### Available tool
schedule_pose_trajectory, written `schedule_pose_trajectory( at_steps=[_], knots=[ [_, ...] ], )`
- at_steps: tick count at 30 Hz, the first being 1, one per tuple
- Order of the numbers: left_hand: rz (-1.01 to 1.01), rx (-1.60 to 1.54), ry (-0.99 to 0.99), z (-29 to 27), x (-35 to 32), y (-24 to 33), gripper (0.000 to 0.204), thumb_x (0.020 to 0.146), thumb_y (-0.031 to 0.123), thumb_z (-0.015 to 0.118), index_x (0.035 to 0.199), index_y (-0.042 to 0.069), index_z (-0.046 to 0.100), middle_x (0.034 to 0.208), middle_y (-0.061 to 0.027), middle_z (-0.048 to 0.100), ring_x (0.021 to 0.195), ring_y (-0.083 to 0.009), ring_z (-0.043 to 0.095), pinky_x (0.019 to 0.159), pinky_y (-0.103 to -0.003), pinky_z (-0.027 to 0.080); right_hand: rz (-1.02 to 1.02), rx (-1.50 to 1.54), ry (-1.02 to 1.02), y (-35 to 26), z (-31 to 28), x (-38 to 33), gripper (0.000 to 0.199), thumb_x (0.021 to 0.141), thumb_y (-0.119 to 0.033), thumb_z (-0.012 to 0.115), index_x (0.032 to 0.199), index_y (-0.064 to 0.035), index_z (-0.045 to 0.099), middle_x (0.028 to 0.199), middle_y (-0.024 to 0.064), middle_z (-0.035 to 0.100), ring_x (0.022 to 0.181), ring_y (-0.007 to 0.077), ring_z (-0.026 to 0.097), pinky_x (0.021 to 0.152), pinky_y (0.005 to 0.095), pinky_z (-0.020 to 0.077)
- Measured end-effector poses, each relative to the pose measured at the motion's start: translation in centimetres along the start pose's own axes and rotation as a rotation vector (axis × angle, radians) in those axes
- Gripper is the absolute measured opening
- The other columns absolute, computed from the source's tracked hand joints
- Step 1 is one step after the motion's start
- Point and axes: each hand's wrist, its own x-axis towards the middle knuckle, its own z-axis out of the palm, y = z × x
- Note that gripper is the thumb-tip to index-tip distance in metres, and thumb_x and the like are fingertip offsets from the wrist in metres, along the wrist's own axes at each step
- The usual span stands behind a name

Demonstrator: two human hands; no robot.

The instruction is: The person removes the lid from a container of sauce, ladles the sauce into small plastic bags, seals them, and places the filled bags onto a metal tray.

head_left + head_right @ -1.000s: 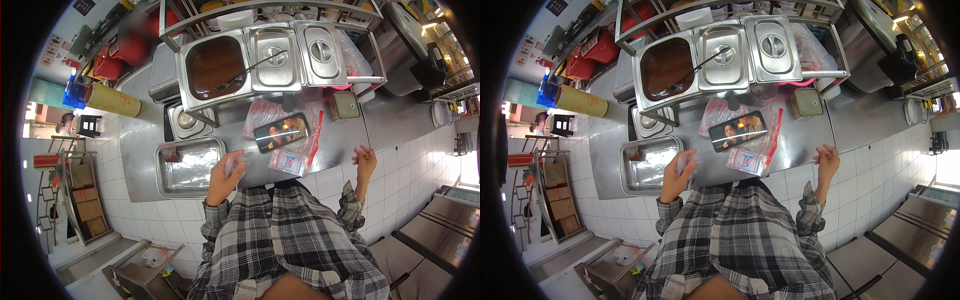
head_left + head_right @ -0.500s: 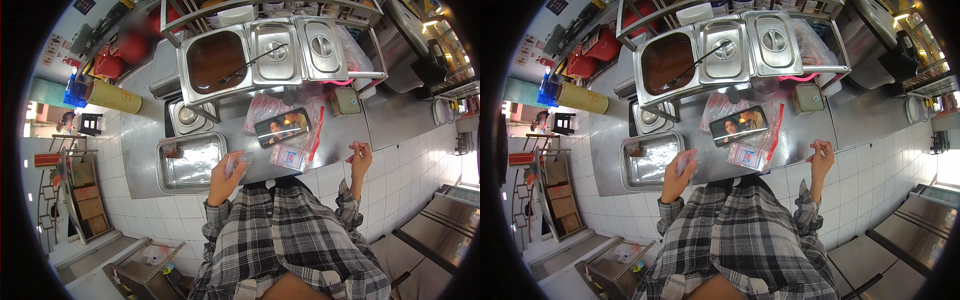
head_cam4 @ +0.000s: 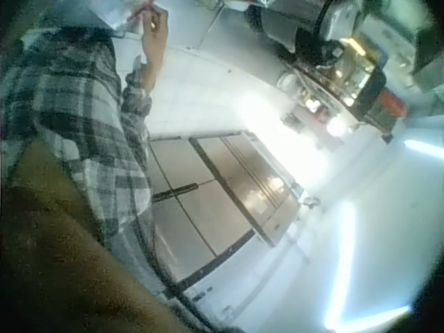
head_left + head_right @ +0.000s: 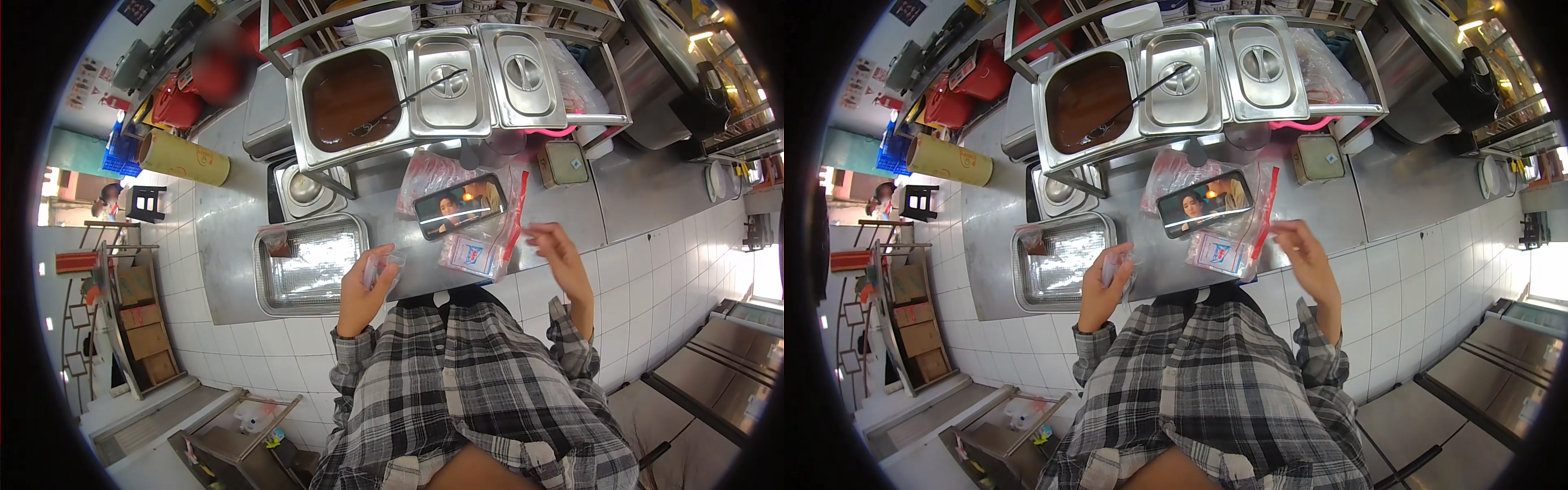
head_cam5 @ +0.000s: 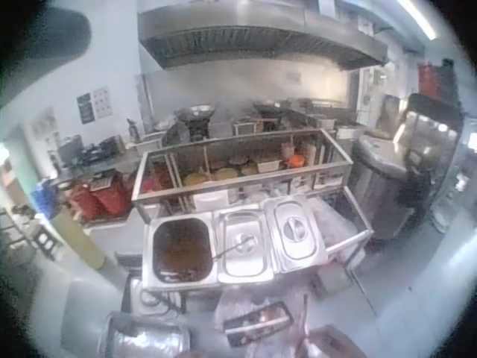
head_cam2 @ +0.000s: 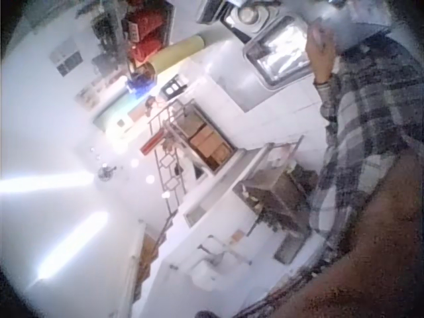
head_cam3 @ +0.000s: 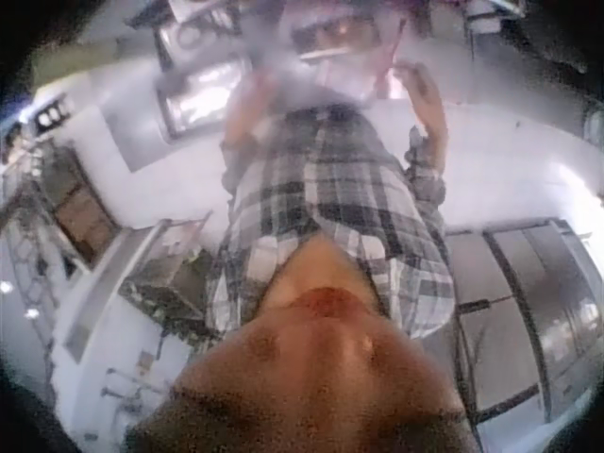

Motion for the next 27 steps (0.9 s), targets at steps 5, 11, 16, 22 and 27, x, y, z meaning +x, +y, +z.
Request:
schedule_pose_trajectory(
  at_steps=[5,11,16,22,27],
  knots=[
    [0.013,0.009,-0.004,0.1,0.2,-0.3,0.033,0.089,0.019,0.065,0.119,0.007,0.061,0.087,-0.0020,0.064,0.070,-0.0055,0.053,0.058,-0.020,0.041,-0.191,0.116,-0.569,-0.5,3.6,-3.1,0.045,0.094,-0.035,0.055,0.125,-0.0029,0.052,0.132,0.0102,0.054,0.124,0.0238,0.047,0.105,0.0406,0.0322],
    [0.022,0.015,0.008,-0.3,0.4,-0.1,0.033,0.089,0.020,0.065,0.119,0.007,0.061,0.085,-0.0023,0.064,0.066,-0.0052,0.051,0.055,-0.020,0.040,0.642,-1.081,-0.589,4.5,1.4,-5.9,0.068,0.092,-0.058,0.045,0.136,-0.0056,0.043,0.150,0.0131,0.032,0.139,0.0401,0.022,0.111,0.0560,0.0154],
    [0.055,0.008,0.027,0.1,0.6,-0.8,0.033,0.089,0.020,0.065,0.118,0.006,0.061,0.085,-0.0028,0.064,0.063,-0.0048,0.050,0.054,-0.020,0.039,0.045,0.203,-0.721,1.1,3.5,-6.4,0.077,0.088,-0.065,0.043,0.140,-0.0082,0.037,0.152,0.0171,0.024,0.141,0.0441,0.012,0.110,0.0620,0.0092],
    [0.077,-0.009,0.019,0.5,0.8,-0.3,0.033,0.089,0.021,0.065,0.118,0.007,0.061,0.085,-0.0024,0.064,0.062,-0.0031,0.047,0.053,-0.019,0.038,0.466,-1.258,-0.380,7.5,0.1,-7.2,0.061,0.094,-0.051,0.045,0.137,-0.0088,0.039,0.144,0.0205,0.036,0.136,0.0443,0.026,0.109,0.0611,0.0176],
    [0.049,0.010,0.023,0.4,1.1,-0.7,0.034,0.088,0.018,0.066,0.119,0.006,0.061,0.088,-0.0009,0.062,0.061,-0.0024,0.043,0.054,-0.018,0.036,0.240,0.219,-0.283,-2.5,-1.1,-3.4,0.080,0.089,-0.068,0.029,0.140,-0.0065,0.033,0.139,0.0191,0.045,0.129,0.0350,0.042,0.106,0.0490,0.0309]
  ],
)
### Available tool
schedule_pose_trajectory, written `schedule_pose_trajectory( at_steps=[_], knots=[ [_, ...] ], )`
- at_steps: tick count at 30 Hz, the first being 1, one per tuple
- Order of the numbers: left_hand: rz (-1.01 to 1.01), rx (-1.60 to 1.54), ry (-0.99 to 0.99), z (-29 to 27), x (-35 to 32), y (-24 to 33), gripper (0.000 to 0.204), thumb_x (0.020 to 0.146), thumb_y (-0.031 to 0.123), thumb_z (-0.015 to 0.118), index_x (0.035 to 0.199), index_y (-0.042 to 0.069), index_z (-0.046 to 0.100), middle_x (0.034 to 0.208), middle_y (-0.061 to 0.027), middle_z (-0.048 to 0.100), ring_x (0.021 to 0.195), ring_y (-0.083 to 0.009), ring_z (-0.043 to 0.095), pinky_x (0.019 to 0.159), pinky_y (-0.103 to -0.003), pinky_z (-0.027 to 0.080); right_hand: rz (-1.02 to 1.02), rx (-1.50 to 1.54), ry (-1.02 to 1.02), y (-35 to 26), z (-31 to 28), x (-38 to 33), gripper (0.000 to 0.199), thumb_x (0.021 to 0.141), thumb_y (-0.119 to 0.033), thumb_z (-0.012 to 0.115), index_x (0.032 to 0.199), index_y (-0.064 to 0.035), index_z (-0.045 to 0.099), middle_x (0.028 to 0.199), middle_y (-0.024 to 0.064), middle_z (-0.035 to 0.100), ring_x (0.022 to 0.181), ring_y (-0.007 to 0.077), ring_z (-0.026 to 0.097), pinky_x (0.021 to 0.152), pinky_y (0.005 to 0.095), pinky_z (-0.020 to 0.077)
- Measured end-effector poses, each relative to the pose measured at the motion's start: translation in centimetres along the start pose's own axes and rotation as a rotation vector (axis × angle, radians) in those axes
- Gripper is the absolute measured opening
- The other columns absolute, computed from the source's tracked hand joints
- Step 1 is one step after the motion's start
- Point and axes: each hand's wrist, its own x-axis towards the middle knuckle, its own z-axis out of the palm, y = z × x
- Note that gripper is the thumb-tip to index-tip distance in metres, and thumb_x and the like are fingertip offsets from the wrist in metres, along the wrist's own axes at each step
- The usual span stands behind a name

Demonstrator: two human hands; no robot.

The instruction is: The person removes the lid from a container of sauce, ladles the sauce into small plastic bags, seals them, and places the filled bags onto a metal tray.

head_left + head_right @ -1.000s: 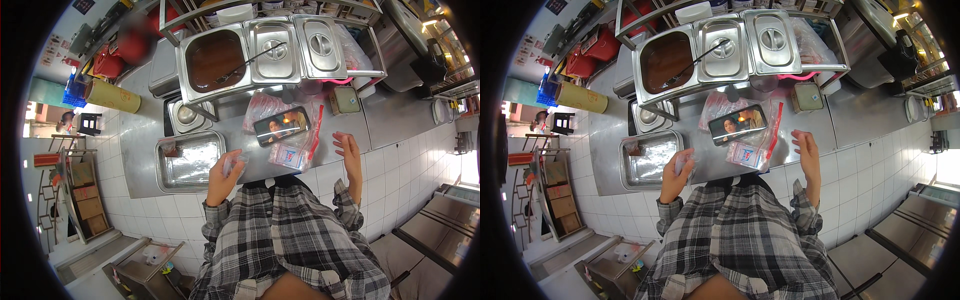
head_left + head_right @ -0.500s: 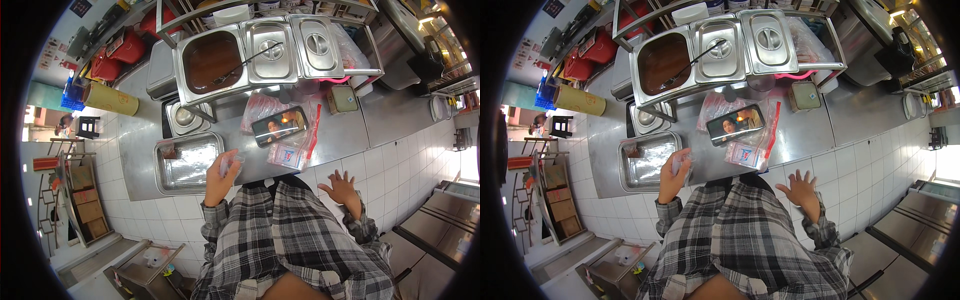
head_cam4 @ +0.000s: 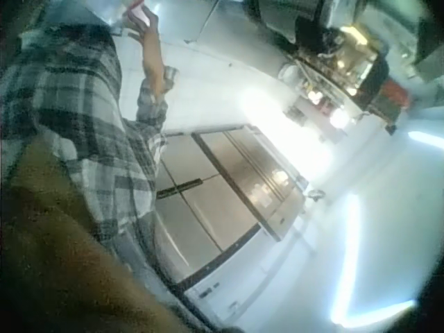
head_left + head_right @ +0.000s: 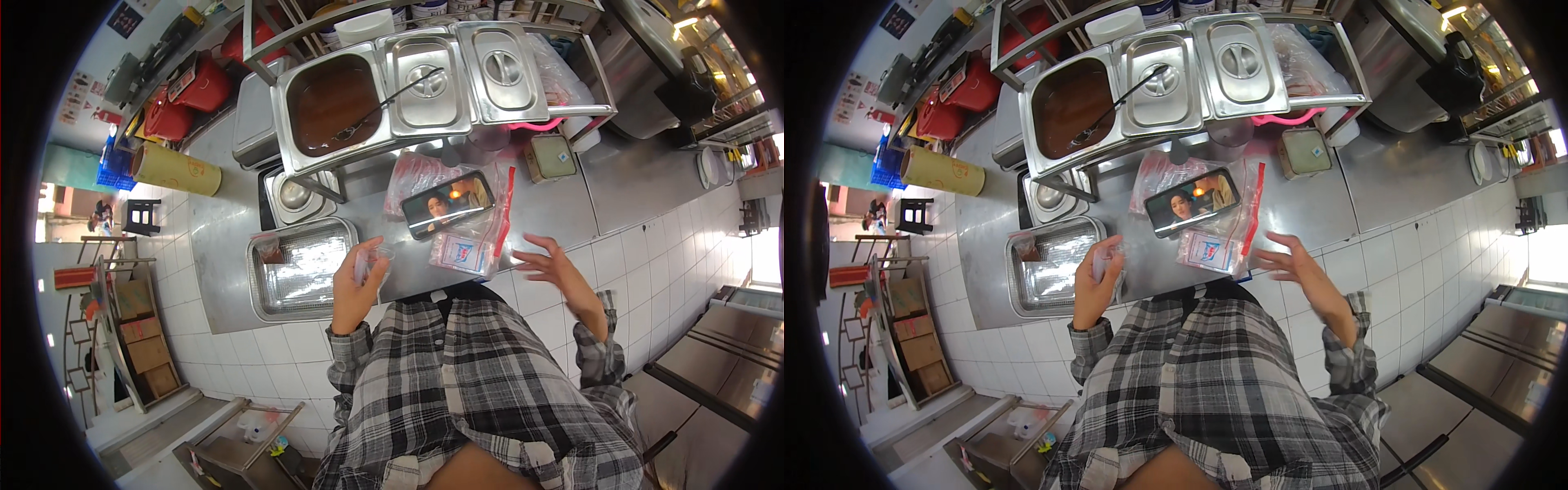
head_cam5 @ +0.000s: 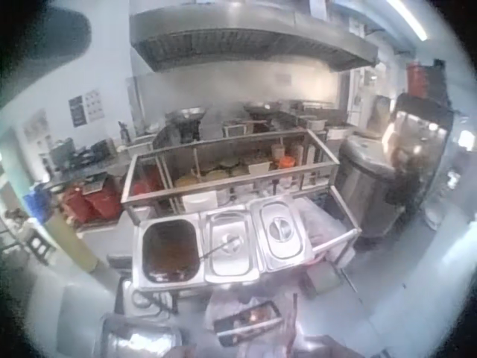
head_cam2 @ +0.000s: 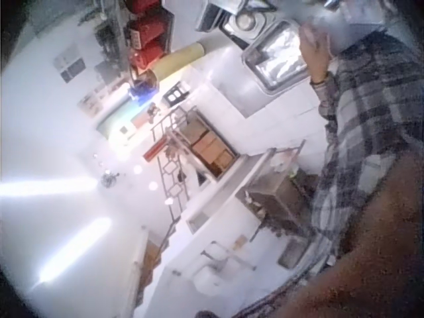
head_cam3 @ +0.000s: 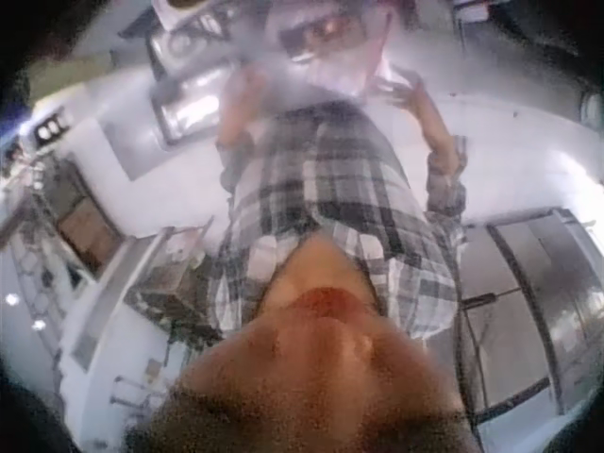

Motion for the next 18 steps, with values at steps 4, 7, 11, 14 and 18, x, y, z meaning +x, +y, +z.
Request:
schedule_pose_trajectory(
  at_steps=[4,7,11,14,18],
  knots=[
    [0.028,-0.065,0.022,0.3,0.1,0.2,0.038,0.085,0.014,0.068,0.122,0.007,0.059,0.092,-0.0007,0.061,0.058,-0.0018,0.039,0.054,-0.017,0.035,-0.284,0.824,-0.444,-1.5,4.4,2.0,0.107,0.077,-0.084,0.009,0.148,-0.0041,0.018,0.153,0.0210,0.017,0.141,0.0392,0.019,0.110,0.0580,0.0181],
    [0.038,-0.069,0.032,0.4,0.1,0.7,0.041,0.084,0.012,0.069,0.124,0.008,0.058,0.094,-0.0009,0.061,0.057,-0.0009,0.036,0.054,-0.016,0.035,-0.392,1.003,-0.611,-2.0,6.3,3.1,0.115,0.072,-0.088,0.006,0.149,-0.0024,0.011,0.156,0.0181,0.006,0.144,0.0365,0.007,0.112,0.0580,0.0122],
    [0.009,-0.075,0.053,0.2,0.0,0.7,0.041,0.084,0.012,0.069,0.123,0.007,0.058,0.096,-0.0010,0.061,0.057,-0.0009,0.037,0.054,-0.016,0.035,-0.406,1.036,-0.655,-2.7,7.1,3.5,0.116,0.071,-0.089,0.006,0.149,-0.0037,0.010,0.156,0.0179,0.001,0.144,0.0381,0.003,0.111,0.0605,0.0091],
    [0.018,-0.073,0.071,0.1,-0.2,0.5,0.041,0.084,0.012,0.070,0.123,0.007,0.058,0.096,-0.0012,0.061,0.057,-0.0008,0.037,0.054,-0.016,0.035,-0.405,1.036,-0.720,-2.8,7.1,3.8,0.116,0.070,-0.090,0.007,0.150,-0.0047,0.011,0.156,0.0177,0.000,0.144,0.0384,0.002,0.111,0.0610,0.0092],
    [0.011,-0.092,0.084,0.0,0.0,0.2,0.041,0.084,0.013,0.070,0.123,0.007,0.058,0.096,-0.0013,0.061,0.057,-0.0008,0.038,0.055,-0.016,0.035,-0.374,1.002,-0.708,-3.1,6.9,4.3,0.115,0.069,-0.090,0.004,0.151,-0.0095,0.010,0.156,0.0179,-0.001,0.144,0.0385,0.001,0.111,0.0615,0.0083]
  ],
)
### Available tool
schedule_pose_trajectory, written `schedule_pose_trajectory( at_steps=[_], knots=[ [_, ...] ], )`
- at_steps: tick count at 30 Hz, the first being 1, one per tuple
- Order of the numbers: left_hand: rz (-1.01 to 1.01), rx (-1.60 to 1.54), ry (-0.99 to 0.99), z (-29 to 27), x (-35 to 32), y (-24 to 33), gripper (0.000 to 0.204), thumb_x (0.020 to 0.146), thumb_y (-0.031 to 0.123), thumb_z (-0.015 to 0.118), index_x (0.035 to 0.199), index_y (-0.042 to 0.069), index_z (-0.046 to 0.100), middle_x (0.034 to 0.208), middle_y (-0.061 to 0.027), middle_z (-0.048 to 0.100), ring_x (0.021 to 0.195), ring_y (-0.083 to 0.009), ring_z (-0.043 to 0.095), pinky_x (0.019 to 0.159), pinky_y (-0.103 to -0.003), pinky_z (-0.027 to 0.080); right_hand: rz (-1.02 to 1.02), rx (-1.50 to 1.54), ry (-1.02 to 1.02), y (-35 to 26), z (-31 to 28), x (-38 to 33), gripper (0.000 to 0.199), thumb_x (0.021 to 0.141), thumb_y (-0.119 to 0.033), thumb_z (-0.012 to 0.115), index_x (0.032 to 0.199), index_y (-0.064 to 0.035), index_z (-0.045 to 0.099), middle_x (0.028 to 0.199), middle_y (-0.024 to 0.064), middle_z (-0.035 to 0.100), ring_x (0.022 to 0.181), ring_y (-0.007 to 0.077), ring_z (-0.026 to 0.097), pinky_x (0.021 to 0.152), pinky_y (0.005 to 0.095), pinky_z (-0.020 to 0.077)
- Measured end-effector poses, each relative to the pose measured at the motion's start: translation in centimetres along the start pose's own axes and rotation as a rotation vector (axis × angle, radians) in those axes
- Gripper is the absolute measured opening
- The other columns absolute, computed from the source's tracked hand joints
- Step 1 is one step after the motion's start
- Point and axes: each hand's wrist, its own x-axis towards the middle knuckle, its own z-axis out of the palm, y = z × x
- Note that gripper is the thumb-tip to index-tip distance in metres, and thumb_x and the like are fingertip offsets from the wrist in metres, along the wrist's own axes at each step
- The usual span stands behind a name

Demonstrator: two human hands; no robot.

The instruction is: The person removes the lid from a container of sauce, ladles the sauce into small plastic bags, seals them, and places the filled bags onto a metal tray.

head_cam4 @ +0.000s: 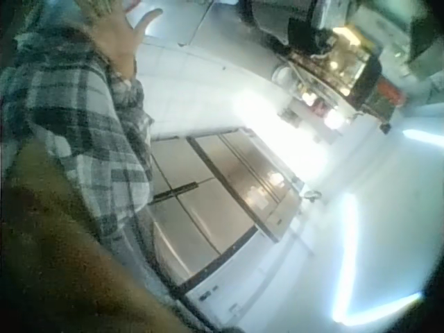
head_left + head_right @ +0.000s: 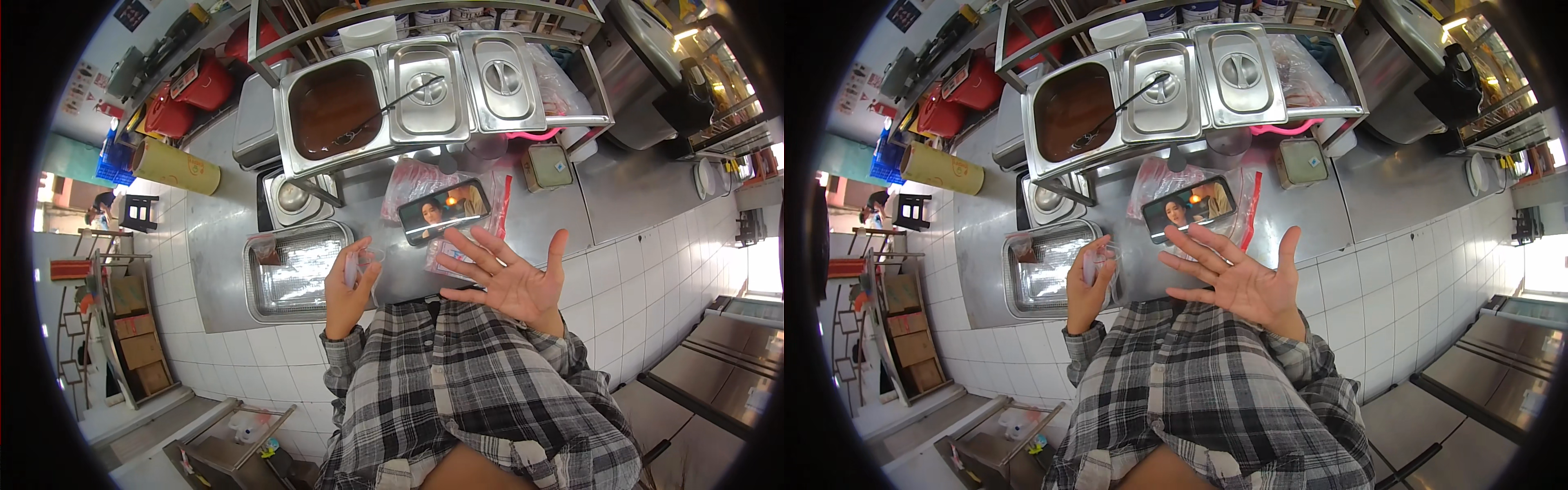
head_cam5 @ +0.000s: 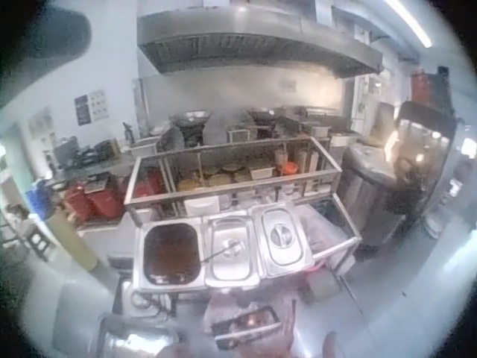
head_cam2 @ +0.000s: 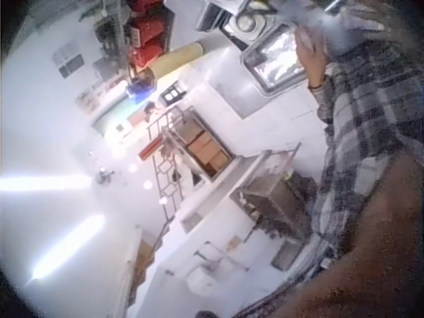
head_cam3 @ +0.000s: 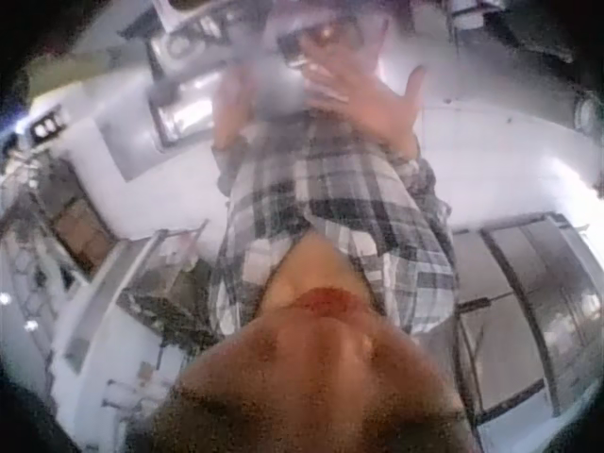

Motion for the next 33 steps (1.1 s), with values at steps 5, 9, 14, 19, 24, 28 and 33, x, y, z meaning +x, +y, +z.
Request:
schedule_pose_trajectory(
  at_steps=[5,9,14,19,24,28,33],
  knots=[
    [-0.005,0.007,0.010,-0.2,0.1,0.3,0.042,0.084,0.014,0.070,0.123,0.006,0.058,0.096,-0.0014,0.061,0.057,-0.0008,0.038,0.055,-0.016,0.036,-0.043,-0.252,0.310,-1.8,-0.6,0.2,0.083,0.087,-0.063,0.049,0.148,-0.0142,0.021,0.150,0.0222,0.025,0.133,0.0389,0.036,0.104,0.0536,0.0350],
    [-0.033,-0.005,0.013,-0.4,0.1,-0.1,0.043,0.083,0.015,0.072,0.123,0.006,0.058,0.096,-0.0015,0.061,0.061,-0.0008,0.042,0.056,-0.016,0.037,-0.131,-0.767,0.681,-4.2,-2.3,-0.2,0.066,0.085,-0.017,0.070,0.139,-0.0068,0.034,0.125,0.0194,0.054,0.101,0.0258,0.062,0.081,0.0353,0.0524],
    [-0.075,-0.041,0.012,-0.9,0.2,1.2,0.047,0.080,0.013,0.074,0.124,0.005,0.057,0.099,-0.0021,0.060,0.071,-0.0041,0.052,0.059,-0.017,0.041,-0.249,-1.048,0.798,-6.8,-2.0,2.2,0.032,0.078,0.005,0.069,0.107,0.0033,0.055,0.084,0.0096,0.066,0.067,0.0109,0.060,0.056,0.0215,0.0473],
    [-0.112,-0.034,0.033,-1.6,0.2,2.0,0.051,0.077,0.009,0.076,0.124,0.005,0.057,0.100,-0.0028,0.062,0.076,-0.0061,0.056,0.061,-0.018,0.043,-0.426,-1.254,0.767,-8.9,-0.2,6.3,0.025,0.078,0.003,0.070,0.101,0.0016,0.059,0.084,0.0089,0.066,0.074,0.0118,0.063,0.061,0.0230,0.0509],
    [-0.139,0.000,0.074,-2.6,0.1,2.2,0.054,0.074,0.005,0.077,0.124,0.004,0.057,0.100,-0.0030,0.063,0.073,-0.0041,0.053,0.061,-0.017,0.043,-0.458,-1.323,0.660,-11.2,0.7,10.5,0.021,0.080,0.000,0.069,0.100,0.0023,0.061,0.084,0.0085,0.067,0.074,0.0114,0.063,0.068,0.0238,0.0531],
    [-0.113,-0.015,0.086,-3.0,0.3,1.9,0.054,0.073,0.005,0.078,0.123,0.005,0.058,0.101,-0.0022,0.063,0.068,-0.0018,0.048,0.058,-0.016,0.040,-0.427,-1.500,0.568,-12.7,0.7,12.9,0.026,0.080,-0.005,0.072,0.103,0.0011,0.061,0.093,0.0088,0.066,0.081,0.0139,0.063,0.072,0.0269,0.0528],
    [-0.063,-0.031,0.123,-3.4,0.3,1.5,0.054,0.072,0.006,0.078,0.123,0.006,0.058,0.100,-0.0015,0.064,0.062,-0.0003,0.042,0.056,-0.015,0.037,-0.453,-1.695,0.473,-11.9,0.3,15.5,0.052,0.075,-0.017,0.078,0.119,-0.0058,0.053,0.129,0.0091,0.049,0.108,0.0222,0.054,0.078,0.0330,0.0532]
  ],
)
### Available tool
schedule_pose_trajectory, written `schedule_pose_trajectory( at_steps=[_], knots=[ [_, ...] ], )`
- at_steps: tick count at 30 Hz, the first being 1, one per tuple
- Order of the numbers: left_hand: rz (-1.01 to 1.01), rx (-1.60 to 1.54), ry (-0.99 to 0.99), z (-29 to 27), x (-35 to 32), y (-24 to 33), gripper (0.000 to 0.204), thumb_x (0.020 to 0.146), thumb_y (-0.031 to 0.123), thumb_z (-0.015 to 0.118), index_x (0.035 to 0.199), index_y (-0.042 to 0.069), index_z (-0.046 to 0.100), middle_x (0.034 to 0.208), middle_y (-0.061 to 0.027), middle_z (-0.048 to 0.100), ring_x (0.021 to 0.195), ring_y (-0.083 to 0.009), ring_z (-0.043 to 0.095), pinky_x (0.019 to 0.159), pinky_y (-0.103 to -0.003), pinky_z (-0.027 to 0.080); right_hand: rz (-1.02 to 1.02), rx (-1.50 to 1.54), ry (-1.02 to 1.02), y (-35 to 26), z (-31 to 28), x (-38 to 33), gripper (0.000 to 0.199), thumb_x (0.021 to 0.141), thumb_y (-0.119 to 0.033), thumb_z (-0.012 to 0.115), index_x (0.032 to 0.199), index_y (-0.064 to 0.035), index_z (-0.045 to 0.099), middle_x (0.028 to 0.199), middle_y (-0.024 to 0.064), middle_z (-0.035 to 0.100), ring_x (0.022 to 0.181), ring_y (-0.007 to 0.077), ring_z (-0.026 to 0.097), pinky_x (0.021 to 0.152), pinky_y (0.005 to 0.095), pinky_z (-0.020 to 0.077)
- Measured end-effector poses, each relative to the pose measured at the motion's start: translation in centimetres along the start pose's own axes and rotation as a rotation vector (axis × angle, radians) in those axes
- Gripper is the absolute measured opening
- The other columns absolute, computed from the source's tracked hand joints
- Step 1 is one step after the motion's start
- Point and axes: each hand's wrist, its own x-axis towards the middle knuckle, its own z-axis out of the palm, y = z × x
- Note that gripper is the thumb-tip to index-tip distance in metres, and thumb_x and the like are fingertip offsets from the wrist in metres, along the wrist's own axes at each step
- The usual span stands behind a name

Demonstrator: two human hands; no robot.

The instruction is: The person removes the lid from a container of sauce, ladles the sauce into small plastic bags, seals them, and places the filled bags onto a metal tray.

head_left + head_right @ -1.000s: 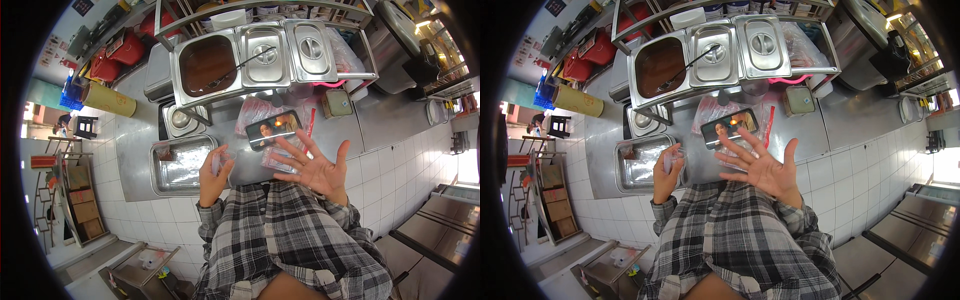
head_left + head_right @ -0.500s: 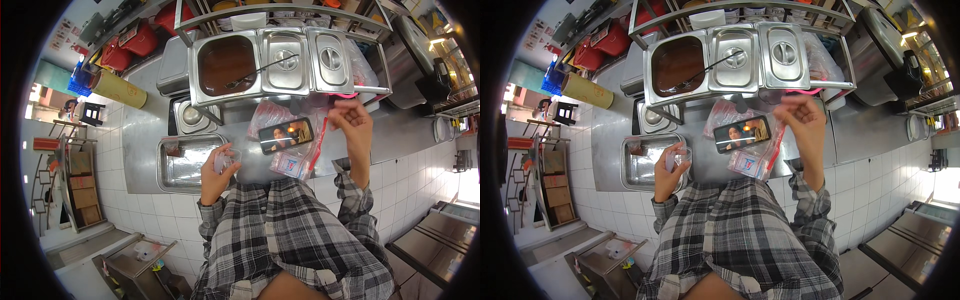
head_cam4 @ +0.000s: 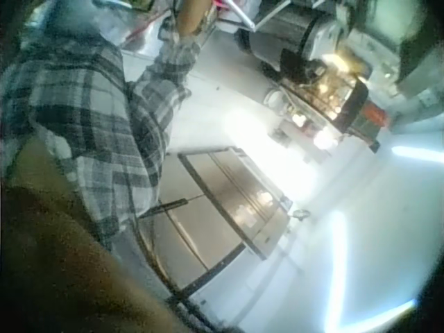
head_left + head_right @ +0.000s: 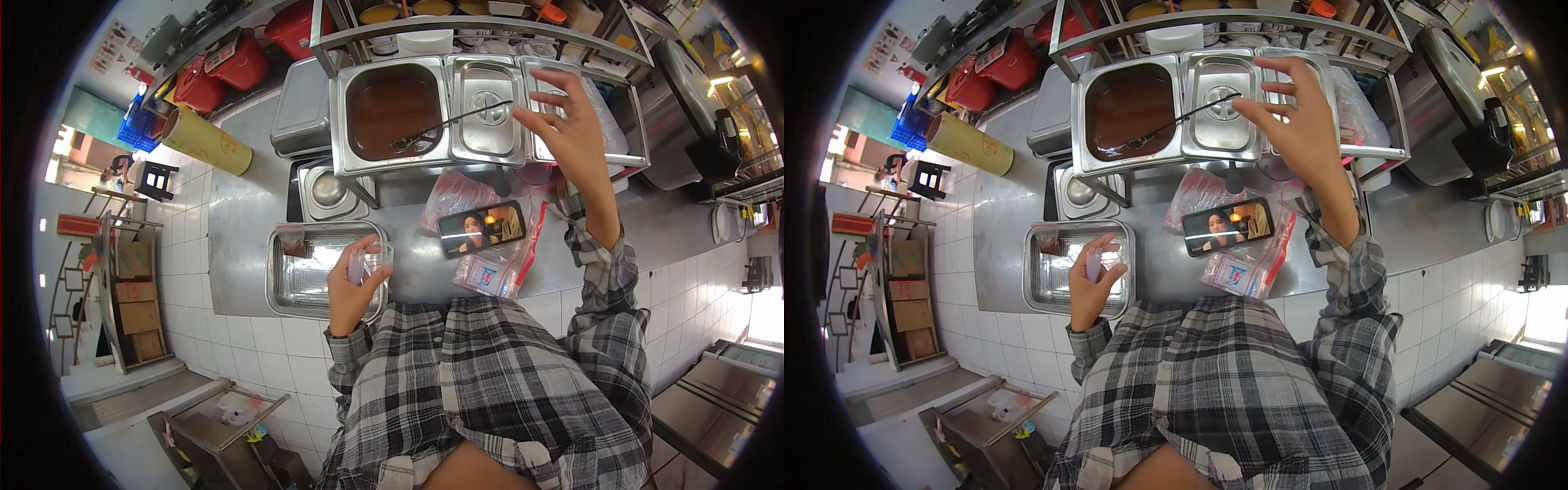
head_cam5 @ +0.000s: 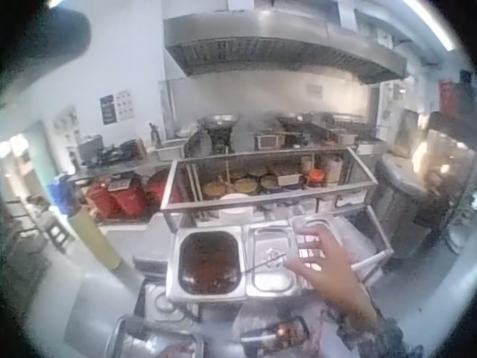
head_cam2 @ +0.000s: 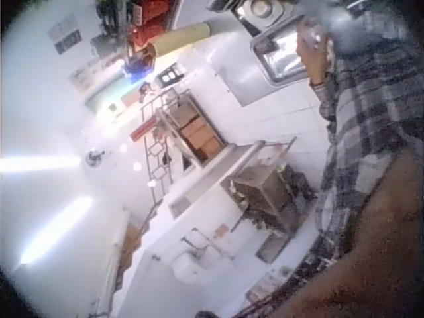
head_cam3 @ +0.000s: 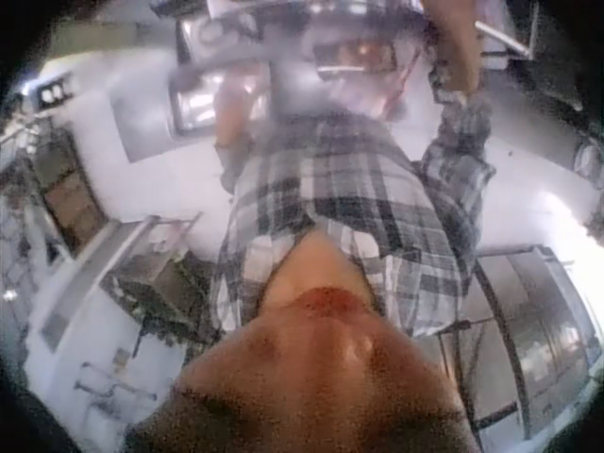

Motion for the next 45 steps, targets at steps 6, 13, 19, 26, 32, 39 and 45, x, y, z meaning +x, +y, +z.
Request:
schedule_pose_trajectory(
  at_steps=[6,13,19,26,32,39,45],
  knots=[
    [-0.037,0.001,-0.011,-0.1,0.1,0.1,0.055,0.071,0.007,0.079,0.121,0.005,0.060,0.103,-0.0034,0.068,0.059,0.0005,0.039,0.055,-0.015,0.035,0.074,-0.064,-0.146,1.0,2.6,1.1,0.059,0.076,-0.017,0.077,0.125,-0.0069,0.048,0.124,0.0156,0.050,0.100,0.0227,0.059,0.077,0.0333,0.0547],
    [0.013,-0.047,0.000,0.2,0.2,-0.4,0.056,0.068,0.004,0.081,0.121,0.003,0.060,0.105,-0.0034,0.068,0.055,0.0016,0.034,0.050,-0.013,0.031,0.176,0.289,-0.149,2.9,5.2,1.2,0.050,0.079,-0.010,0.074,0.122,-0.0036,0.049,0.110,0.0144,0.055,0.087,0.0179,0.063,0.069,0.0276,0.0565],
    [0.033,-0.033,0.034,0.2,0.1,0.1,0.058,0.067,0.003,0.082,0.120,0.003,0.060,0.106,-0.0030,0.068,0.055,0.0020,0.034,0.050,-0.013,0.030,0.180,0.408,-0.117,2.5,6.1,1.4,0.027,0.084,-0.006,0.068,0.109,0.0002,0.058,0.100,0.0098,0.059,0.080,0.0144,0.064,0.069,0.0261,0.0565],
    [0.058,-0.023,0.044,0.2,0.1,-0.1,0.058,0.066,0.005,0.083,0.119,0.004,0.060,0.108,-0.0019,0.066,0.058,0.0010,0.038,0.052,-0.014,0.033,0.155,0.344,-0.099,1.9,5.7,1.6,0.015,0.086,-0.005,0.065,0.099,0.0015,0.063,0.091,0.0076,0.065,0.081,0.0139,0.065,0.070,0.0257,0.0566],
    [0.056,-0.011,0.040,0.3,0.3,0.0,0.057,0.066,0.006,0.082,0.118,0.004,0.060,0.108,-0.0024,0.065,0.065,0.0004,0.045,0.055,-0.015,0.035,-0.068,-0.049,-0.199,0.6,3.6,1.4,0.014,0.077,0.000,0.068,0.091,0.0008,0.064,0.085,0.0101,0.067,0.078,0.0176,0.066,0.069,0.0277,0.0541],
    [0.107,-0.042,0.036,0.5,0.4,-0.2,0.057,0.066,-0.003,0.077,0.121,0.003,0.060,0.110,-0.0036,0.066,0.053,0.0002,0.033,0.048,-0.016,0.029,-0.383,-0.641,-0.363,-0.7,3.8,0.9,0.017,0.071,0.006,0.059,0.087,0.0004,0.056,0.084,0.0149,0.057,0.078,0.0346,0.060,0.070,0.0406,0.0505],
    [0.053,-0.046,0.040,0.2,0.2,-0.1,0.055,0.067,0.006,0.081,0.118,0.004,0.060,0.108,-0.0021,0.066,0.062,-0.0001,0.043,0.055,-0.015,0.037,-0.374,-0.667,-0.351,0.0,4.1,1.4,0.011,0.074,0.002,0.055,0.085,-0.0003,0.054,0.084,0.0174,0.054,0.079,0.0367,0.058,0.070,0.0454,0.0474]
  ],
)
